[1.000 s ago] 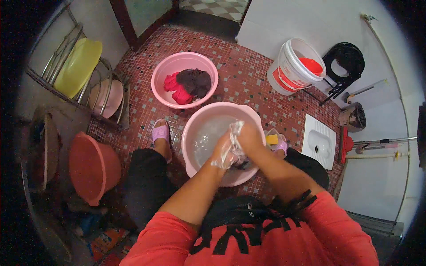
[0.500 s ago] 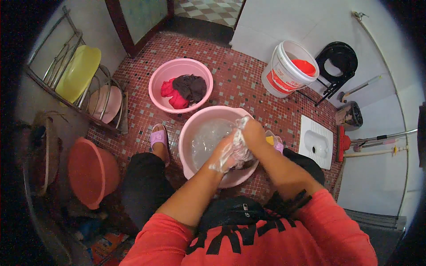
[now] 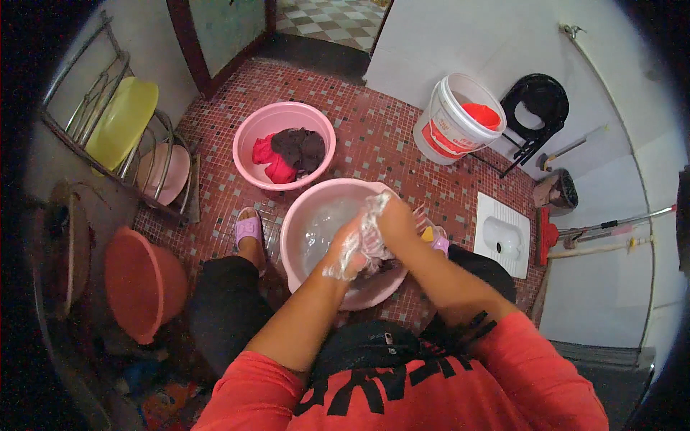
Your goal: The person washes a striped garment by hand in a basin of soapy water, scrubbing the fabric with their hands and a small yellow sponge.
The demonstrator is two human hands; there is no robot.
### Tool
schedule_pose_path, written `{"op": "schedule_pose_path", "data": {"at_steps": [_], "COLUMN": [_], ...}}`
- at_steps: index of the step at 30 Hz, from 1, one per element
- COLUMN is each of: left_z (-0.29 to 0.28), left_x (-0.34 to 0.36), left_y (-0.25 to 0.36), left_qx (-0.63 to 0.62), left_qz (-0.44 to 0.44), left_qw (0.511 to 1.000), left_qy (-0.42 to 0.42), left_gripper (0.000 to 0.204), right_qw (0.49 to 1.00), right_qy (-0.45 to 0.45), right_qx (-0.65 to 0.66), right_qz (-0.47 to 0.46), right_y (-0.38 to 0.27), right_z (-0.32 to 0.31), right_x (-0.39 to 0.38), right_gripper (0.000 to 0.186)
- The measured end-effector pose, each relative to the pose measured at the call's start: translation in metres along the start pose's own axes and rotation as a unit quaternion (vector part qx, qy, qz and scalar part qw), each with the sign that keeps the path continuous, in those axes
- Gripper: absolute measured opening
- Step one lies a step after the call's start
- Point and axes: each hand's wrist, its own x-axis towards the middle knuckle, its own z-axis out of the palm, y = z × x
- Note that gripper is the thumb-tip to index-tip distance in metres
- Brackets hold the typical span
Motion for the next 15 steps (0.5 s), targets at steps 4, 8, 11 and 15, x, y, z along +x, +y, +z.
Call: {"op": "schedule_pose_path", "data": {"at_steps": [4,8,11,15], "left_z": [-0.038,0.03,0.041,0.012], "left_x": [-0.005,-0.021,-0.024,-0.016], "left_y": [0.026,-0.007,-0.004,0.019], "left_qx": [0.078,0.098,0.026,-0.082], "left_qz": [0.022,0.005,-0.039,0.006], "left_qw": [0.996,0.995,0.998,0.996], "left_qy": [0.046,0.021,-0.043,0.047], "left_gripper": [0.03,0.031,0.031,0.036], "right_qw": [0.905,0.997,0.994,0.893], "right_qy": [0.221,0.015,0.044,-0.018], "right_qx": [-0.324,-0.028,0.093,0.441], "right_qz": [-0.166,-0.064,0.036,0.085], "right_y": [-0.025,0.068,0.044,0.019], "right_z": [0.051,0.05,0.01,0.005], "right_x": [-0.05,0.007,0.01,-0.008], "right_gripper": [0.025,0.028,0.027,0.023]}}
